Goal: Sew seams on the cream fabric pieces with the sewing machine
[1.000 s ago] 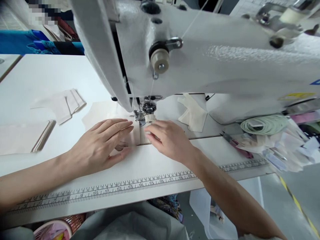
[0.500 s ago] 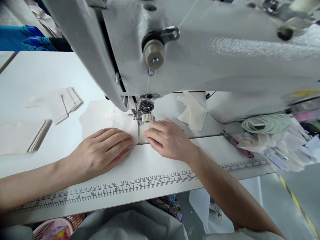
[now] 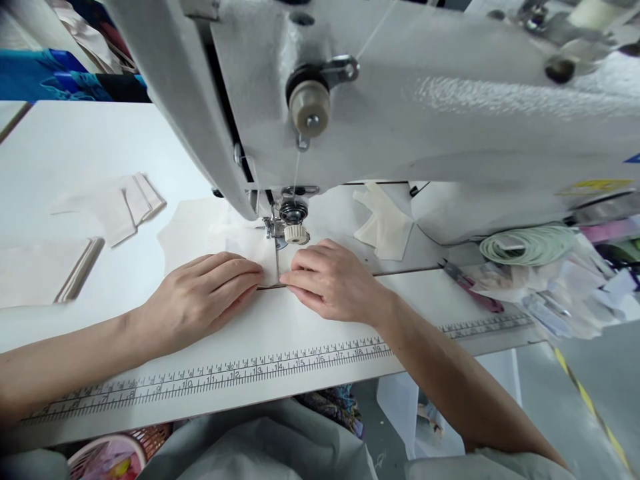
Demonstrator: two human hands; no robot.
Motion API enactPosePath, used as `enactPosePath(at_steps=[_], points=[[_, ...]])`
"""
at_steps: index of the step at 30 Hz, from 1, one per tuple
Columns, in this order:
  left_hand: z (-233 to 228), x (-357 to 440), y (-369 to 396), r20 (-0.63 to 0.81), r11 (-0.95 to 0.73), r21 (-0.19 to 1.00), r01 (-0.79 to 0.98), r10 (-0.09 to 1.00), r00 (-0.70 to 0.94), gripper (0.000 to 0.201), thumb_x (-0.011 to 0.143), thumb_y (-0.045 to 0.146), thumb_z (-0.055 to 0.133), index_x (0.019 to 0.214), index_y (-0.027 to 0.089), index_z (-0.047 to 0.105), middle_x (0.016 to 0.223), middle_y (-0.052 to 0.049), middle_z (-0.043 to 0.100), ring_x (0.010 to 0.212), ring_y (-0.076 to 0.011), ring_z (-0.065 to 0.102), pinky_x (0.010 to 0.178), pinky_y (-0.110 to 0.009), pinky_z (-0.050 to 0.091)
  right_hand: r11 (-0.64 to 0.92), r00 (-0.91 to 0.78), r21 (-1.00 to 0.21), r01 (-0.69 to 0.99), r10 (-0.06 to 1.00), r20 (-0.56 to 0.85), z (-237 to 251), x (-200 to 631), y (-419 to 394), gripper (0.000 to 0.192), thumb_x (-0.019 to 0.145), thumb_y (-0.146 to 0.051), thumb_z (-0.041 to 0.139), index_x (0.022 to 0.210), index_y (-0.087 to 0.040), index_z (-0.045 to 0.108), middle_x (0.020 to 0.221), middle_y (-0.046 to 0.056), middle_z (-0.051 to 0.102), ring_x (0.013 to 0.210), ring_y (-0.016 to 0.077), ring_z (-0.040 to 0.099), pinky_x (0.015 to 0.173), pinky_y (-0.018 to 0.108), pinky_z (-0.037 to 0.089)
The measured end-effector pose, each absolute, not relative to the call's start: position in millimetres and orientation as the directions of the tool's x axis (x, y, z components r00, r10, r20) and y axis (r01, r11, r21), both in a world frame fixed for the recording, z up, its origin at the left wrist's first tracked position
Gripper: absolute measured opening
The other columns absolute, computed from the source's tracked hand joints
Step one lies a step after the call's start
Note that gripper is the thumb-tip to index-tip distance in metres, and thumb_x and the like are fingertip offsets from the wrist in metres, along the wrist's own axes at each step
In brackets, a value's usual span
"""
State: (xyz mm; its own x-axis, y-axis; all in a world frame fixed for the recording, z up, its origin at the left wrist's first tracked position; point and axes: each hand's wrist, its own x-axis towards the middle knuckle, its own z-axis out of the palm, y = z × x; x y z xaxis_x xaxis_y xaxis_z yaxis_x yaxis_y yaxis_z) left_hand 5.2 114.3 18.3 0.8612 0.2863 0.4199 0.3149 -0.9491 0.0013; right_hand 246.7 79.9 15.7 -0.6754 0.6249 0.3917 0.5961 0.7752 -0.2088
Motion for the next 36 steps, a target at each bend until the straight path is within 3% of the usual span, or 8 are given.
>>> enactPosePath(at_steps=[3, 15, 20, 27, 30, 36], points=[[19.0, 6.0, 115.0, 0.423, -0.944, 0.034, 0.328, 0.311, 0.851, 0.013, 0.093, 0.011, 0.049, 0.098, 0.011, 0.061, 0.094, -0.008, 0.069, 0.087, -0.0198, 0.064, 0.071, -0.031, 0.056, 0.775, -0.673, -0.196, 0.600, 0.622, 0.400, 16.0, 247.5, 79.2, 0.019, 0.095, -0.016, 0.049, 0.098, -0.017, 0.068, 0.083, 0.003, 0.064, 0.076, 0.0136, 0.057, 0.075, 0.031, 0.043], [21.8, 7.0, 113.9, 0.400, -0.943, -0.118, 0.310, 0.241, 0.884, 0.014, 0.093, 0.010, 0.049, 0.098, 0.013, 0.062, 0.095, -0.007, 0.069, 0.086, -0.0201, 0.065, 0.067, -0.031, 0.054, 0.781, -0.716, -0.185, 0.596, 0.622, 0.318, 20.4, 248.3, 76.3, 0.022, 0.097, -0.018, 0.047, 0.097, -0.017, 0.069, 0.086, 0.004, 0.066, 0.078, 0.0141, 0.059, 0.078, 0.033, 0.043], [27.1, 9.3, 113.6, 0.390, -0.944, -0.088, 0.317, 0.260, 0.883, 0.012, 0.094, 0.017, 0.051, 0.096, 0.015, 0.063, 0.092, -0.006, 0.069, 0.083, -0.0189, 0.066, 0.066, -0.031, 0.053, 0.786, -0.723, -0.184, 0.591, 0.616, 0.313, 20.4, 248.8, 75.9, 0.021, 0.096, -0.017, 0.048, 0.098, -0.016, 0.068, 0.087, 0.004, 0.065, 0.078, 0.0140, 0.059, 0.079, 0.033, 0.042], [24.7, 6.0, 112.3, 0.375, -0.936, -0.126, 0.330, 0.263, 0.889, 0.013, 0.090, 0.007, 0.051, 0.094, 0.013, 0.063, 0.097, -0.007, 0.070, 0.087, -0.0209, 0.066, 0.063, -0.031, 0.051, 0.781, -0.723, -0.182, 0.597, 0.623, 0.299, 21.1, 248.6, 75.6, 0.024, 0.097, -0.017, 0.044, 0.097, -0.017, 0.068, 0.086, 0.004, 0.065, 0.077, 0.0137, 0.058, 0.076, 0.032, 0.042], [22.6, 6.7, 112.3, 0.408, -0.932, -0.087, 0.351, 0.288, 0.866, 0.013, 0.091, 0.010, 0.051, 0.094, 0.014, 0.063, 0.096, -0.006, 0.071, 0.083, -0.0191, 0.066, 0.063, -0.030, 0.051, 0.783, -0.724, -0.183, 0.594, 0.620, 0.303, 21.5, 248.7, 75.2, 0.023, 0.097, -0.017, 0.045, 0.096, -0.017, 0.068, 0.086, 0.003, 0.065, 0.076, 0.0134, 0.058, 0.077, 0.032, 0.041], [22.1, 7.7, 116.6, 0.403, -0.918, 0.116, 0.380, 0.393, 0.826, 0.014, 0.093, 0.016, 0.051, 0.090, 0.015, 0.065, 0.095, -0.005, 0.071, 0.079, -0.0156, 0.065, 0.067, -0.028, 0.054, 0.785, -0.725, -0.186, 0.591, 0.618, 0.304, 22.0, 249.1, 74.1, 0.021, 0.097, -0.018, 0.046, 0.095, -0.017, 0.068, 0.085, 0.003, 0.064, 0.075, 0.0129, 0.057, 0.078, 0.032, 0.041]])
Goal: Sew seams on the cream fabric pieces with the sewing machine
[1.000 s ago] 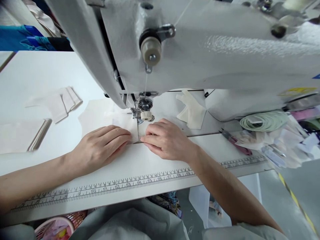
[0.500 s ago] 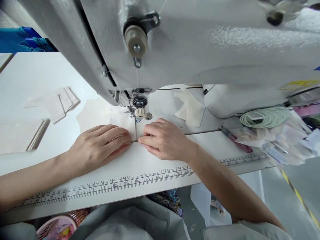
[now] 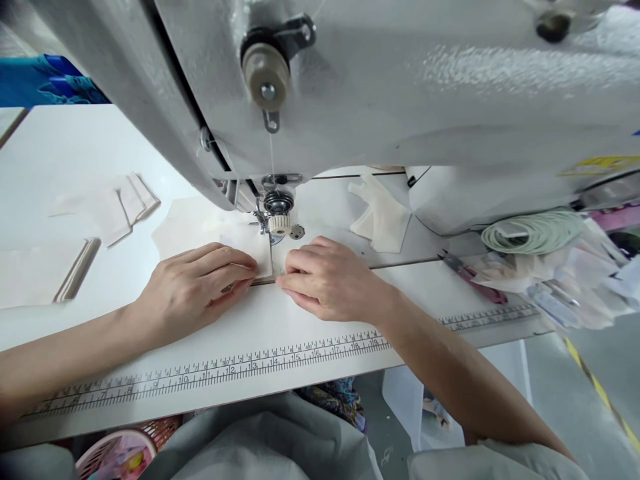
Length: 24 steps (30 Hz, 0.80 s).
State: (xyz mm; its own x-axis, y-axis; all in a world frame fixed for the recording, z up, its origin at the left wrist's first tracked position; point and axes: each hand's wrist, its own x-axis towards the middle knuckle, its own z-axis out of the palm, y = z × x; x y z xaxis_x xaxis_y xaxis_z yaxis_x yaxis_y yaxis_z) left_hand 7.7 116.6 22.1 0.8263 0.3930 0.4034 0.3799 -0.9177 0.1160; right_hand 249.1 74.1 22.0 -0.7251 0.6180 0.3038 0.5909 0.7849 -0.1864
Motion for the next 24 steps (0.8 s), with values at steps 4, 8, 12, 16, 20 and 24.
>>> enactPosePath(at_steps=[4, 8, 12, 16, 20, 24], points=[[22.1, 7.7, 119.0, 0.407, -0.907, 0.215, 0.362, 0.420, 0.811, 0.014, 0.091, 0.014, 0.053, 0.088, 0.015, 0.066, 0.096, -0.005, 0.071, 0.081, -0.0160, 0.064, 0.068, -0.028, 0.054, 0.783, -0.725, -0.185, 0.593, 0.620, 0.300, 23.1, 248.8, 73.5, 0.024, 0.098, -0.019, 0.044, 0.096, -0.018, 0.068, 0.085, 0.003, 0.064, 0.075, 0.0129, 0.056, 0.077, 0.031, 0.041], [22.8, 8.0, 119.5, 0.402, -0.898, 0.260, 0.354, 0.434, 0.806, 0.014, 0.090, 0.014, 0.054, 0.087, 0.016, 0.067, 0.096, -0.005, 0.070, 0.082, -0.0165, 0.063, 0.068, -0.029, 0.055, 0.789, -0.729, -0.176, 0.588, 0.612, 0.306, 23.7, 248.6, 73.2, 0.024, 0.098, -0.020, 0.044, 0.097, -0.018, 0.068, 0.084, 0.003, 0.065, 0.073, 0.0130, 0.056, 0.076, 0.031, 0.041], [24.0, 7.7, 119.2, 0.386, -0.888, 0.279, 0.365, 0.452, 0.804, 0.016, 0.090, 0.014, 0.053, 0.086, 0.017, 0.068, 0.097, -0.005, 0.071, 0.083, -0.0158, 0.063, 0.069, -0.028, 0.055, 0.798, -0.734, -0.171, 0.578, 0.600, 0.317, 23.4, 248.6, 72.8, 0.024, 0.097, -0.020, 0.045, 0.097, -0.017, 0.069, 0.083, 0.003, 0.065, 0.072, 0.0133, 0.056, 0.075, 0.032, 0.041], [25.0, 7.6, 118.9, 0.379, -0.878, 0.301, 0.373, 0.469, 0.798, 0.016, 0.090, 0.014, 0.054, 0.085, 0.017, 0.068, 0.096, -0.004, 0.071, 0.083, -0.0157, 0.063, 0.067, -0.026, 0.054, 0.801, -0.734, -0.175, 0.572, 0.596, 0.325, 23.8, 247.9, 72.2, 0.024, 0.097, -0.020, 0.045, 0.098, -0.017, 0.069, 0.083, 0.003, 0.065, 0.072, 0.0133, 0.056, 0.074, 0.032, 0.041], [24.8, 7.7, 119.1, 0.374, -0.870, 0.328, 0.367, 0.476, 0.796, 0.016, 0.090, 0.015, 0.054, 0.084, 0.016, 0.068, 0.096, -0.005, 0.070, 0.082, -0.0157, 0.063, 0.067, -0.026, 0.054, 0.800, -0.736, -0.180, 0.573, 0.598, 0.318, 25.0, 247.6, 71.8, 0.025, 0.097, -0.020, 0.044, 0.100, -0.017, 0.068, 0.084, 0.003, 0.065, 0.072, 0.0129, 0.056, 0.074, 0.031, 0.041], [24.4, 7.4, 119.8, 0.365, -0.865, 0.345, 0.365, 0.481, 0.797, 0.015, 0.089, 0.015, 0.055, 0.084, 0.015, 0.069, 0.096, -0.005, 0.070, 0.083, -0.0165, 0.063, 0.067, -0.027, 0.055, 0.802, -0.739, -0.180, 0.570, 0.596, 0.315, 25.0, 248.1, 71.9, 0.024, 0.097, -0.020, 0.044, 0.101, -0.017, 0.068, 0.083, 0.002, 0.065, 0.072, 0.0127, 0.056, 0.074, 0.031, 0.041]])
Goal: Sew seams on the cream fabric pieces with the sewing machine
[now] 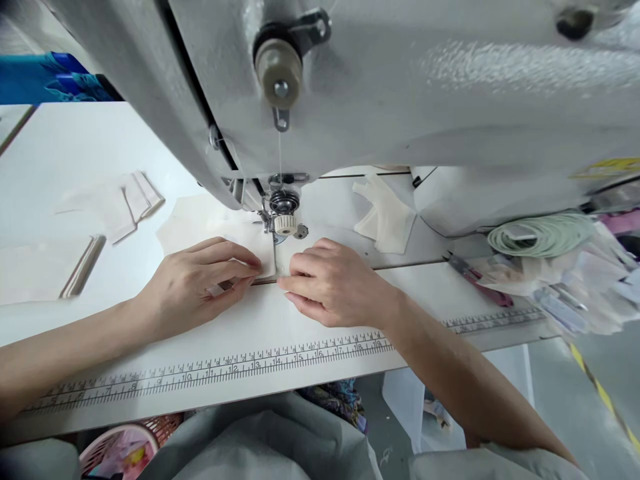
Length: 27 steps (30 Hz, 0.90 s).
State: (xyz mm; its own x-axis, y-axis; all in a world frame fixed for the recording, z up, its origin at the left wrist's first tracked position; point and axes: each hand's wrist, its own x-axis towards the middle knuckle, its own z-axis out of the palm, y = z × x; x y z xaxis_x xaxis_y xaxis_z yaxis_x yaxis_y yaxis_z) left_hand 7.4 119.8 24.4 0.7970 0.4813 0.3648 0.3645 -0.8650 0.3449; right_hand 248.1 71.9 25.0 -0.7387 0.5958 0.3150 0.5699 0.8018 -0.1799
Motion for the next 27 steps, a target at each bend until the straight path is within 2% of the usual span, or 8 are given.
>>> enactPosePath(at_steps=[19, 27], points=[[26.2, 4.9, 121.9, 0.340, -0.896, 0.289, 0.336, 0.425, 0.839, 0.017, 0.088, 0.009, 0.053, 0.095, 0.013, 0.068, 0.100, -0.008, 0.070, 0.087, -0.0193, 0.064, 0.070, -0.030, 0.056, 0.801, -0.741, -0.167, 0.575, 0.597, 0.307, 25.3, 247.9, 71.7, 0.025, 0.098, -0.021, 0.043, 0.100, -0.017, 0.067, 0.082, 0.003, 0.065, 0.073, 0.0130, 0.056, 0.074, 0.031, 0.041], [24.0, 7.7, 120.7, 0.358, -0.884, 0.301, 0.357, 0.452, 0.817, 0.012, 0.091, 0.014, 0.052, 0.093, 0.012, 0.064, 0.096, -0.008, 0.069, 0.083, -0.0183, 0.063, 0.069, -0.031, 0.056, 0.801, -0.753, -0.159, 0.578, 0.598, 0.276, 25.5, 247.7, 70.7, 0.026, 0.098, -0.022, 0.042, 0.104, -0.016, 0.067, 0.081, 0.003, 0.065, 0.073, 0.0138, 0.056, 0.073, 0.031, 0.041]])
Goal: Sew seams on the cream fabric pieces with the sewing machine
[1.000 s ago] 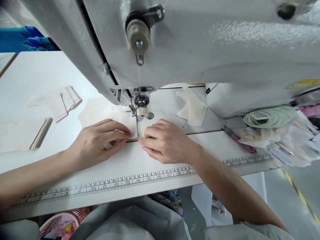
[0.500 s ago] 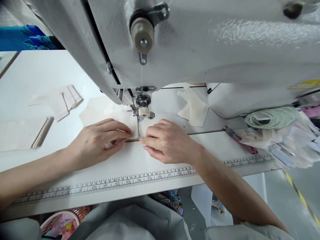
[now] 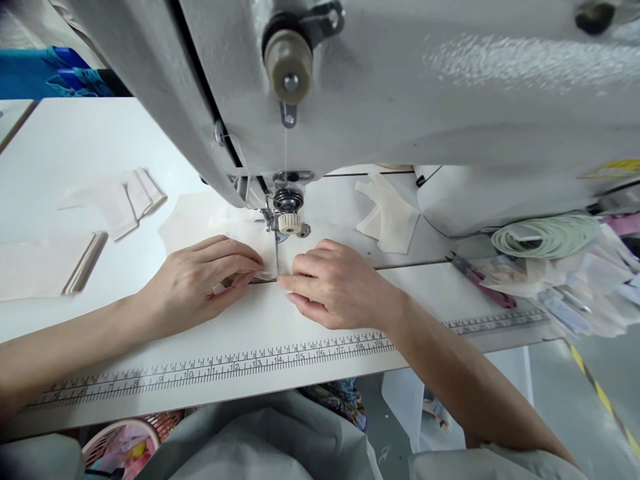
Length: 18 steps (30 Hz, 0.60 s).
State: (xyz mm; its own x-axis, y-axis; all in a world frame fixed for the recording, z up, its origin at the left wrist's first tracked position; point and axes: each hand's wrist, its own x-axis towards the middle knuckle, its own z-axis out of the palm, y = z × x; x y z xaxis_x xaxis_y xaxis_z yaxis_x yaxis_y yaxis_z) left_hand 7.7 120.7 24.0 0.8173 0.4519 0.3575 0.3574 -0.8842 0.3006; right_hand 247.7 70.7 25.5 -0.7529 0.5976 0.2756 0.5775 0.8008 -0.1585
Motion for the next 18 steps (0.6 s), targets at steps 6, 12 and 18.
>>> enactPosePath(at_steps=[6, 12, 18], points=[[25.1, 7.2, 122.5, 0.341, -0.900, 0.272, 0.341, 0.422, 0.840, 0.012, 0.090, 0.011, 0.052, 0.094, 0.012, 0.063, 0.097, -0.008, 0.069, 0.086, -0.0188, 0.063, 0.072, -0.030, 0.055, 0.807, -0.756, -0.146, 0.572, 0.588, 0.288, 25.0, 247.7, 70.6, 0.026, 0.098, -0.021, 0.043, 0.104, -0.015, 0.067, 0.080, 0.003, 0.064, 0.072, 0.0136, 0.056, 0.073, 0.031, 0.041], [27.1, 6.1, 127.7, 0.318, -0.904, 0.299, 0.306, 0.397, 0.861, 0.020, 0.087, 0.006, 0.049, 0.098, 0.014, 0.064, 0.100, -0.007, 0.068, 0.088, -0.0181, 0.062, 0.072, -0.028, 0.055, 0.810, -0.754, -0.140, 0.570, 0.583, 0.302, 26.0, 246.6, 69.7, 0.025, 0.097, -0.021, 0.043, 0.101, -0.014, 0.067, 0.079, 0.003, 0.064, 0.071, 0.0134, 0.056, 0.073, 0.031, 0.041], [29.3, 4.9, 132.0, 0.297, -0.875, 0.383, 0.297, 0.421, 0.857, 0.022, 0.087, 0.007, 0.047, 0.099, 0.014, 0.065, 0.099, -0.006, 0.067, 0.088, -0.0159, 0.062, 0.074, -0.025, 0.055, 0.813, -0.753, -0.139, 0.565, 0.578, 0.315, 25.6, 244.1, 68.7, 0.024, 0.096, -0.021, 0.045, 0.105, -0.012, 0.065, 0.080, 0.004, 0.064, 0.072, 0.0144, 0.055, 0.074, 0.032, 0.040]])
